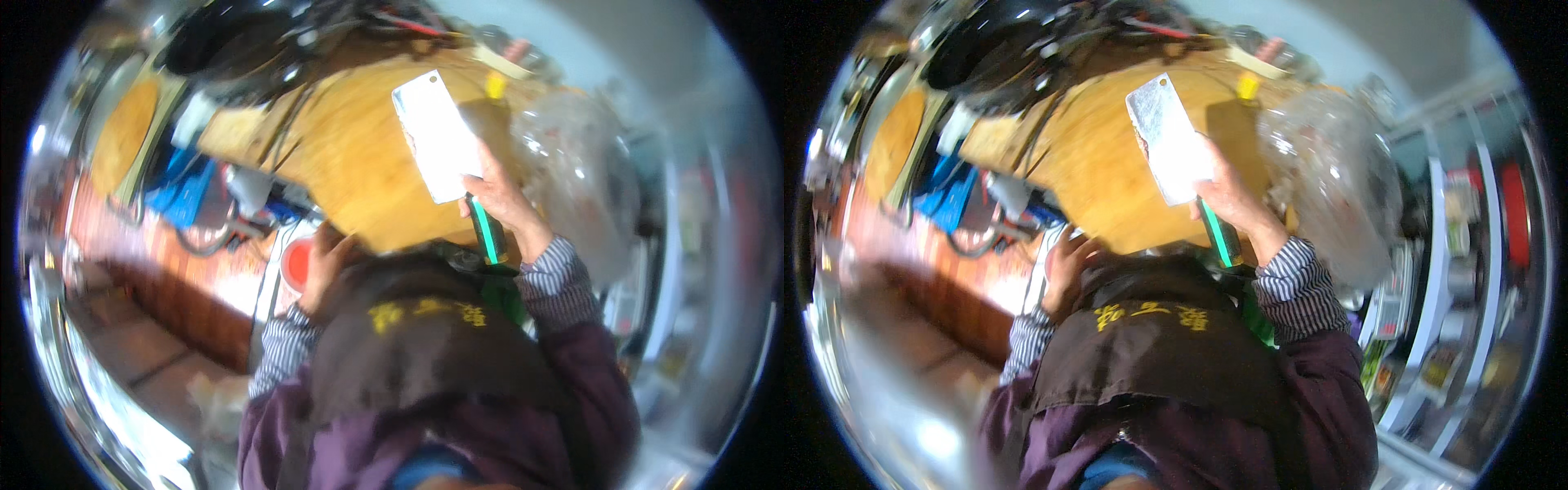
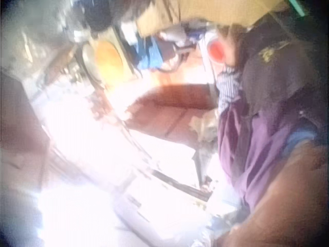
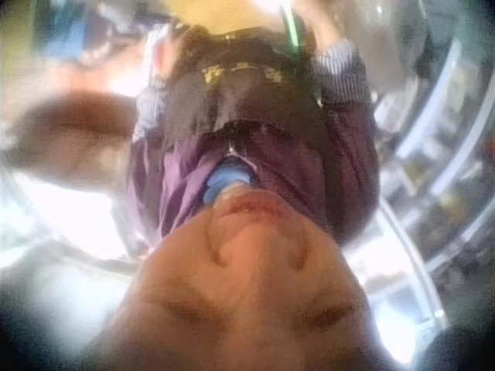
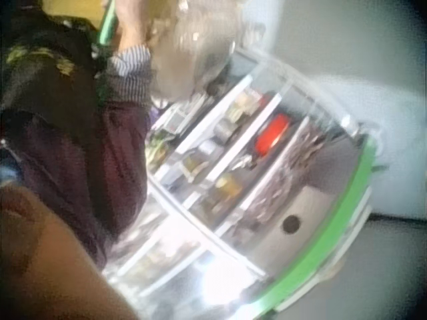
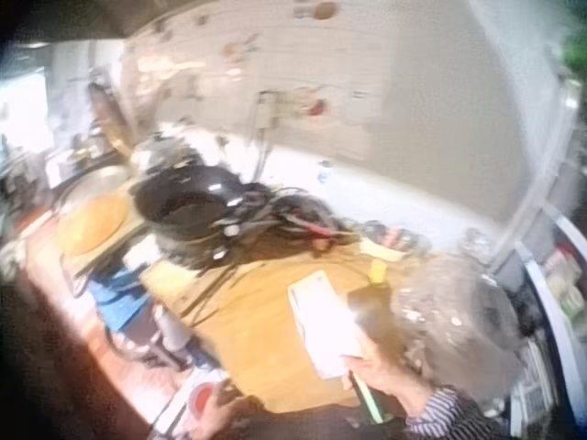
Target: The person walks to a wooden cutting board, scrapes it with a cleaver, wipes it with a cloth, and then washes the cleaver at the sink. The person also moves the cutting board to a different location.
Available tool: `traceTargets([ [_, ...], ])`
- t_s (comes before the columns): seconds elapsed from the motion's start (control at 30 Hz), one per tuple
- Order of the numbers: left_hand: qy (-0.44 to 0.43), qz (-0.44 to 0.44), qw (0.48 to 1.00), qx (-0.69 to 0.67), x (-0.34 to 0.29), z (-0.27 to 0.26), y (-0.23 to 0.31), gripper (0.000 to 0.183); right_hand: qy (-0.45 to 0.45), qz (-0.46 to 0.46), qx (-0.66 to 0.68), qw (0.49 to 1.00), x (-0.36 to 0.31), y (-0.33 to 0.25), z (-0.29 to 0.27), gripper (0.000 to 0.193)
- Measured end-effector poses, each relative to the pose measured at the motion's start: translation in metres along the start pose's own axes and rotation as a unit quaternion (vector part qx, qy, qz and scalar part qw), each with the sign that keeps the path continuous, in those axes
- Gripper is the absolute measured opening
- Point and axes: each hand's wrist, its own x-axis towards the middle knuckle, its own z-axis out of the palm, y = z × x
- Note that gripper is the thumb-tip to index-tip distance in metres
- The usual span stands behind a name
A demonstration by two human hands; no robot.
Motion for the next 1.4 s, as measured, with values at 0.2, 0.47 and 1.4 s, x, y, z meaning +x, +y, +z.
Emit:
traceTargets([
  [0.2, 0.135, 0.289, 0.923, 0.214, -0.005, 0.005, 0.000, 0.054, 0.320, 0.019, -0.087, 0.943, -0.111, 0.016, -0.106, 0.059],
  [0.47, -0.236, 0.161, 0.908, 0.307, -0.006, 0.104, 0.010, 0.031, 0.452, 0.014, -0.391, 0.802, -0.230, 0.074, -0.189, 0.057],
  [1.4, -0.355, 0.382, 0.463, 0.717, 0.057, 0.342, -0.108, 0.101, 0.300, 0.055, -0.331, 0.893, -0.260, 0.177, -0.157, 0.055],
])
